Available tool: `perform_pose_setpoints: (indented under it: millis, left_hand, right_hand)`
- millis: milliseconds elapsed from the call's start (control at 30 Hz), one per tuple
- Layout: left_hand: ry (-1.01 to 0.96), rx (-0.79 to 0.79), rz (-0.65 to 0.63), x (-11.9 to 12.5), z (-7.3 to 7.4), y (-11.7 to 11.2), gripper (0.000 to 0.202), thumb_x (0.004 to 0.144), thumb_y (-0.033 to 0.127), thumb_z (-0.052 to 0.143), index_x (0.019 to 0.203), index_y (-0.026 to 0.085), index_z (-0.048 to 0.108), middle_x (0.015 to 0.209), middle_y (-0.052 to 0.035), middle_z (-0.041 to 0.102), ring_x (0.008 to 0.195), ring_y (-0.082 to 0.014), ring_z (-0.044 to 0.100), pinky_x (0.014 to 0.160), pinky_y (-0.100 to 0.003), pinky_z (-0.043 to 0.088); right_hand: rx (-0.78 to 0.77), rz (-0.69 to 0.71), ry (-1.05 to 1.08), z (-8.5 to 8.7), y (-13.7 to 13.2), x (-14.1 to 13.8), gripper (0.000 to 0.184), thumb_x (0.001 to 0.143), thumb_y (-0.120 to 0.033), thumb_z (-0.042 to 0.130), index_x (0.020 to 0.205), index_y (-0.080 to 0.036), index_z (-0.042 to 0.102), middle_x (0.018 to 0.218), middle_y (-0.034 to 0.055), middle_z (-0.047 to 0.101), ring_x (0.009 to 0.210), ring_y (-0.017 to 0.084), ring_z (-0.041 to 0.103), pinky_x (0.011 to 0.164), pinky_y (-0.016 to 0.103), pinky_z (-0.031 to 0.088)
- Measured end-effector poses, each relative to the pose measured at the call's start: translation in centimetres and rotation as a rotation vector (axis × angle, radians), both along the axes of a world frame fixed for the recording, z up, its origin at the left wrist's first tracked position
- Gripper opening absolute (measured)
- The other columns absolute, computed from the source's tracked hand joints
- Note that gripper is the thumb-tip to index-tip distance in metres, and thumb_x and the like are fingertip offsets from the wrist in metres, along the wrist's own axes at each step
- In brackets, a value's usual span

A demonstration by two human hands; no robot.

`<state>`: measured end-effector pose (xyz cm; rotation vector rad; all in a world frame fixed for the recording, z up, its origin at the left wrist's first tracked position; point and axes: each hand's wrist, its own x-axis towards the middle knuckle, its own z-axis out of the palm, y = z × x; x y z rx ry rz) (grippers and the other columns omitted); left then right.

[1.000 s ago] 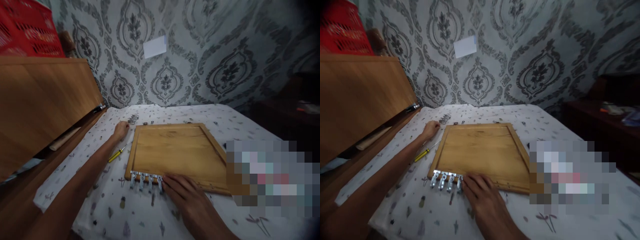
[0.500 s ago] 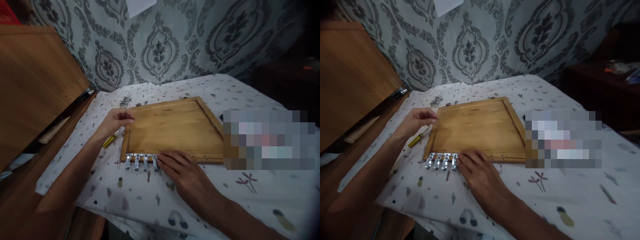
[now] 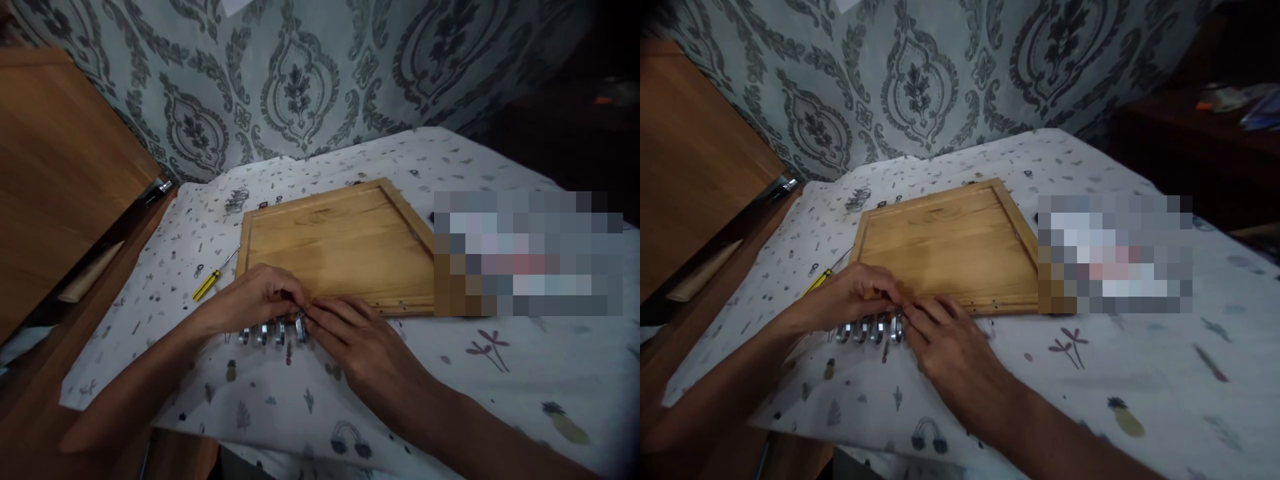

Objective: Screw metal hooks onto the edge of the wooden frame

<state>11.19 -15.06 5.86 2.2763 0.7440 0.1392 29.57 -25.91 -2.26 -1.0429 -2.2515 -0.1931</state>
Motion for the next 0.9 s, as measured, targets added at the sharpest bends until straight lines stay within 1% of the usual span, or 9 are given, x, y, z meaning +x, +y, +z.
perform_pose_setpoints:
  millis: [133,400,567,733,800,900]
  left_hand:
    - [0.004,0.044,-0.024,0.09,0.02,-0.07,0.007,0.084,0.013,0.065,0.080,0.016,0.070,0.079,0.0009,0.070,0.074,-0.0094,0.062,0.069,-0.020,0.045]
    - [0.003,0.091,-0.074,0.20,0.10,-0.10,0.010,0.086,0.012,0.064,0.078,0.016,0.068,0.078,0.0015,0.068,0.073,-0.0084,0.061,0.068,-0.019,0.044]
    - [-0.003,0.162,-0.152,0.04,0.13,-0.21,0.015,0.091,0.016,0.060,0.079,0.016,0.067,0.079,-0.0007,0.068,0.080,-0.0106,0.061,0.070,-0.020,0.045]
    - [0.030,0.189,-0.217,0.17,0.31,-0.14,0.018,0.094,0.017,0.056,0.080,0.016,0.068,0.081,-0.0030,0.068,0.082,-0.0124,0.062,0.073,-0.022,0.045]
    - [0.036,0.175,-0.219,0.21,0.42,-0.10,0.016,0.093,0.017,0.056,0.082,0.016,0.068,0.083,-0.0034,0.069,0.085,-0.0129,0.063,0.075,-0.022,0.046]
    - [0.039,0.135,-0.182,-0.08,0.52,-0.02,0.011,0.092,0.017,0.058,0.090,0.018,0.070,0.088,-0.0031,0.070,0.087,-0.0130,0.065,0.076,-0.021,0.048]
  right_hand:
    - [0.008,-0.006,-0.006,0.33,-0.02,-0.06,0.028,0.088,-0.005,0.052,0.109,-0.008,0.070,0.115,0.0124,0.074,0.108,0.026,0.062,0.094,0.043,0.049]
    - [0.008,-0.021,-0.020,0.44,-0.05,-0.04,0.029,0.087,-0.005,0.052,0.109,-0.009,0.070,0.115,0.0112,0.074,0.106,0.026,0.063,0.094,0.043,0.050]
    - [0.012,-0.020,-0.031,0.58,-0.07,-0.07,0.029,0.088,-0.006,0.050,0.107,-0.009,0.071,0.116,0.0112,0.074,0.107,0.026,0.062,0.093,0.041,0.050]
    - [0.000,-0.026,-0.035,0.57,-0.03,-0.10,0.029,0.088,-0.006,0.050,0.109,-0.010,0.071,0.117,0.0106,0.074,0.107,0.026,0.062,0.094,0.042,0.050]
    - [-0.003,-0.012,-0.042,0.61,-0.02,-0.05,0.030,0.088,-0.006,0.049,0.109,-0.009,0.071,0.118,0.0123,0.073,0.109,0.026,0.062,0.093,0.042,0.051]
    - [-0.019,-0.004,-0.042,0.72,-0.03,0.04,0.033,0.088,-0.005,0.048,0.112,-0.009,0.070,0.119,0.0137,0.072,0.110,0.026,0.061,0.092,0.044,0.051]
